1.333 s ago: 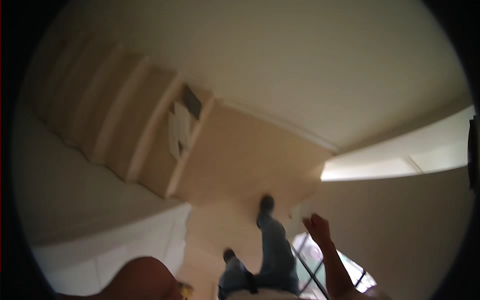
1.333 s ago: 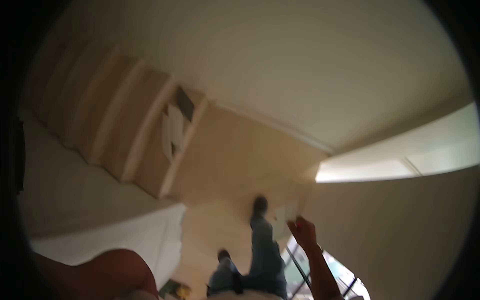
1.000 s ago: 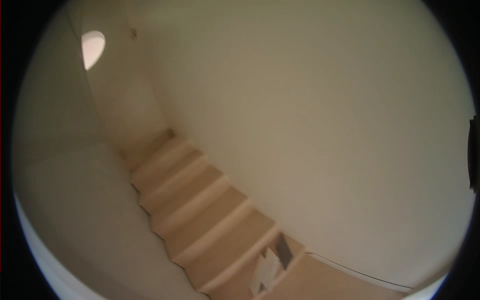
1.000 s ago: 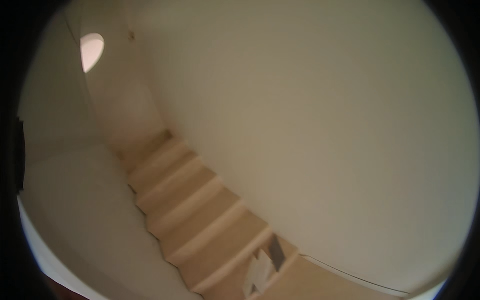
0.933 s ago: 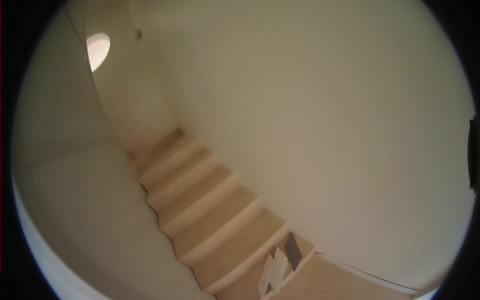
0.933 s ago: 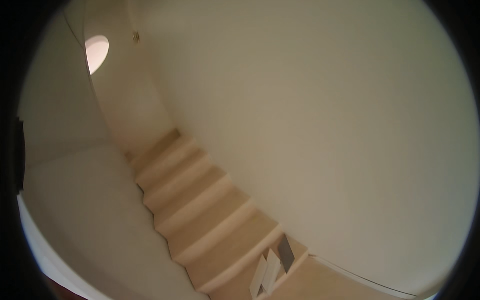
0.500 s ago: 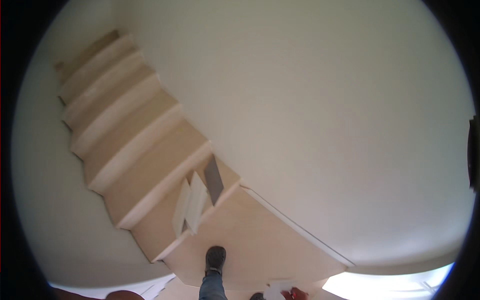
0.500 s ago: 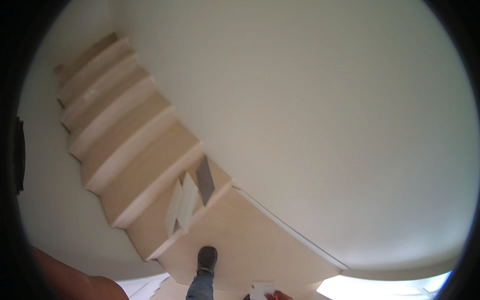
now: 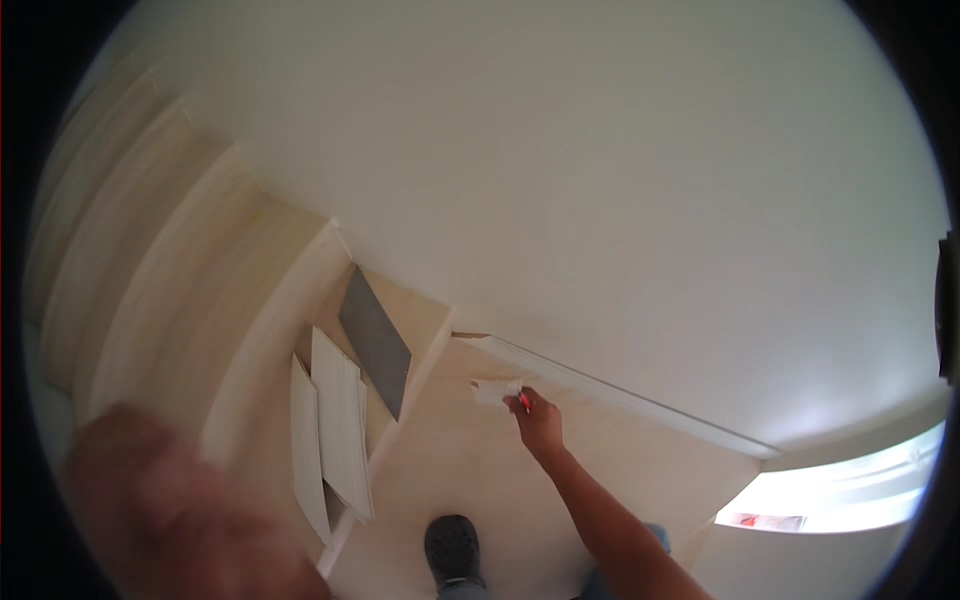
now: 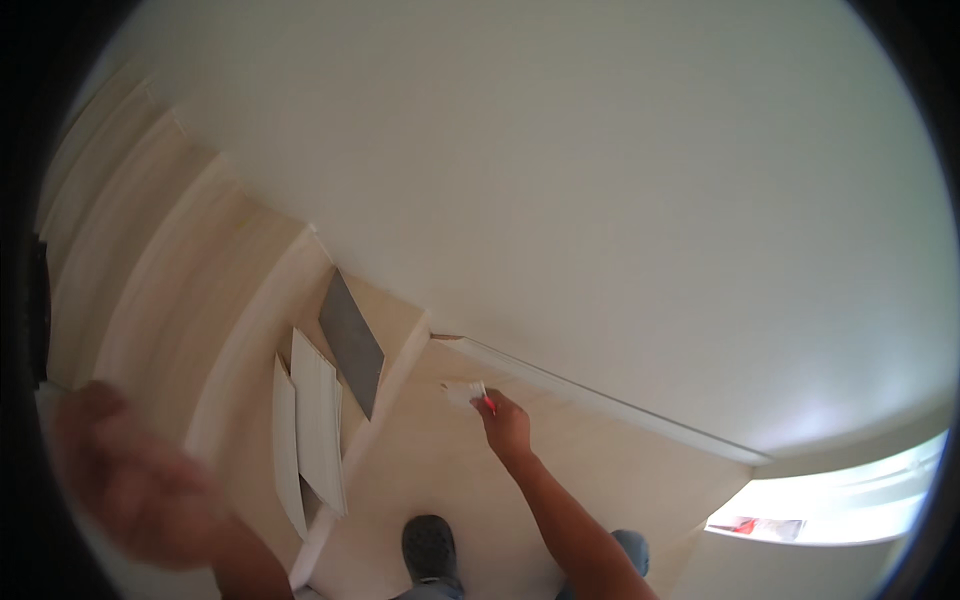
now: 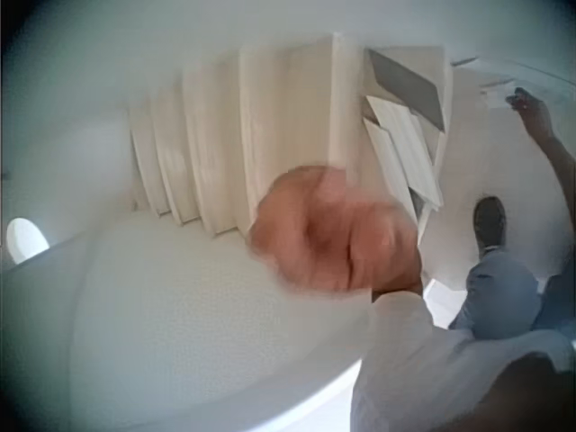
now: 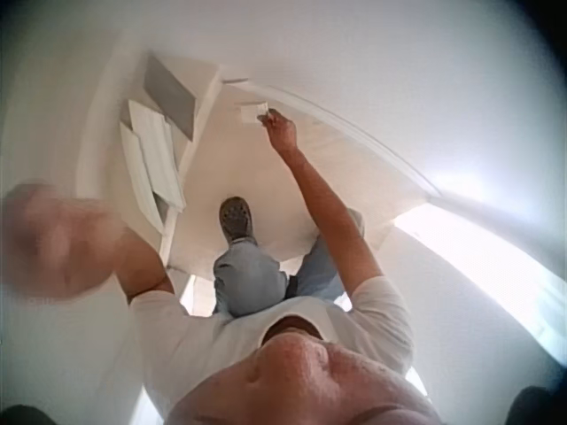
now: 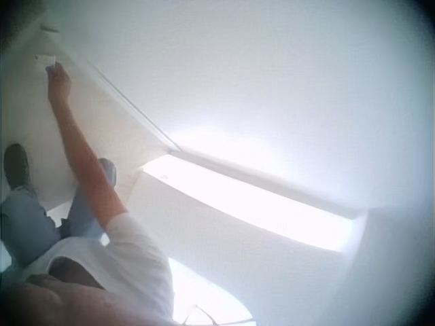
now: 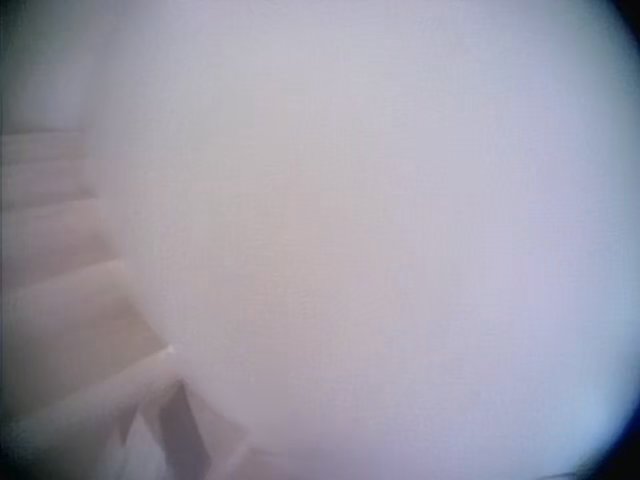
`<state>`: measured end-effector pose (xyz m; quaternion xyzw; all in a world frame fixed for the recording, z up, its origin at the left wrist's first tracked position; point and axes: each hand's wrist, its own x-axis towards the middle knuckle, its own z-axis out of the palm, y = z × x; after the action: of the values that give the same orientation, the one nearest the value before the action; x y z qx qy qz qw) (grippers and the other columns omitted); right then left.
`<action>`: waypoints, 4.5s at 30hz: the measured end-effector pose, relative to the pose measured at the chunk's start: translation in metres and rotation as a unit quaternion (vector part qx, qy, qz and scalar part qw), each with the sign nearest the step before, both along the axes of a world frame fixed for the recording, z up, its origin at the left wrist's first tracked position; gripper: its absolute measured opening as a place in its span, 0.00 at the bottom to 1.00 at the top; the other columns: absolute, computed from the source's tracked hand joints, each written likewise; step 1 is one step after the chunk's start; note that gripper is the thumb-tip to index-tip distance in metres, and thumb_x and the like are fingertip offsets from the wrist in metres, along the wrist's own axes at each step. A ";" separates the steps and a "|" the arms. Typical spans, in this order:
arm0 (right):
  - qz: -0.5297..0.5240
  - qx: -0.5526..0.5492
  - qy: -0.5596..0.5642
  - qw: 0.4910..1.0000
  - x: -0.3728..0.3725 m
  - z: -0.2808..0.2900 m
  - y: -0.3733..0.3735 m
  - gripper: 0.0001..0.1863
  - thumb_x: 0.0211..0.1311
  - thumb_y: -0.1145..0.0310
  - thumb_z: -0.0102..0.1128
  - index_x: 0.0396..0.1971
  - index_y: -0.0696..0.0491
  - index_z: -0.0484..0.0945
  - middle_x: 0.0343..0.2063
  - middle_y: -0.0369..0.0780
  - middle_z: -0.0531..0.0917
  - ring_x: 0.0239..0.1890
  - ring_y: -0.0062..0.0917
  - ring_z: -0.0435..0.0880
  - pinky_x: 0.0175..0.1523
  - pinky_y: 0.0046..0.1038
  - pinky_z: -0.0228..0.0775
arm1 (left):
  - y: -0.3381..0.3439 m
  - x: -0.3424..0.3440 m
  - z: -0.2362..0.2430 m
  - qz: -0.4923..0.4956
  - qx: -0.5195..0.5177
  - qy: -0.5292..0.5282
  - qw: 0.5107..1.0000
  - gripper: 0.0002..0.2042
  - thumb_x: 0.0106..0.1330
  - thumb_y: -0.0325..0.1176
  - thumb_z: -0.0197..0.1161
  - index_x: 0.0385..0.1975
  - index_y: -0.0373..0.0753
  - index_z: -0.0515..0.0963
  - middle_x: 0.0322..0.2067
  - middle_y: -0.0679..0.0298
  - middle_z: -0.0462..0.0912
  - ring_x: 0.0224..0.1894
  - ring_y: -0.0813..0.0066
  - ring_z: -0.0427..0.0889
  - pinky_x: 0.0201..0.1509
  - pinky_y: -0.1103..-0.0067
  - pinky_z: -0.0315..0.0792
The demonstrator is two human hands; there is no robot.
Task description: Measuring, marking, and cutting white decorative molding pieces for installation on a staircase.
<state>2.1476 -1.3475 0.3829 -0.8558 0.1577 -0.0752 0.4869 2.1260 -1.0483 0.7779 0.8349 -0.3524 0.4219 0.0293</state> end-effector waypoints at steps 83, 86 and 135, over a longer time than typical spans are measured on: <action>-0.143 -0.015 0.111 0.983 0.188 -0.145 0.078 0.23 0.72 0.49 0.56 0.30 0.56 0.84 0.26 0.46 0.85 0.32 0.44 0.85 0.38 0.43 0.75 | -0.115 0.297 -0.418 -0.129 -0.026 0.234 0.963 0.09 0.59 0.35 0.73 0.27 0.39 0.79 0.28 0.63 0.82 0.30 0.59 0.81 0.32 0.69 0.77; -0.162 0.005 0.094 0.982 0.176 -0.131 0.080 0.20 0.72 0.54 0.57 0.30 0.56 0.83 0.23 0.46 0.84 0.29 0.43 0.83 0.36 0.41 0.74 | -0.114 0.300 -0.418 -0.130 -0.017 0.230 0.964 0.09 0.59 0.36 0.72 0.27 0.40 0.80 0.27 0.64 0.82 0.30 0.60 0.81 0.31 0.69 0.76; -0.212 0.083 -0.221 0.948 0.146 -0.064 0.079 0.21 0.59 0.82 0.55 0.54 0.57 0.77 0.54 0.45 0.79 0.43 0.39 0.82 0.46 0.36 0.76 | -0.126 0.280 -0.371 0.013 0.096 0.414 0.905 0.25 0.73 0.53 0.56 0.32 0.33 0.85 0.24 0.54 0.83 0.31 0.53 0.84 0.38 0.65 0.77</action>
<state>2.2940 -1.2689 0.3193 -0.7208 0.2298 -0.3507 0.5520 2.4063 -1.1739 0.4067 0.9375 -0.3371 0.0031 0.0866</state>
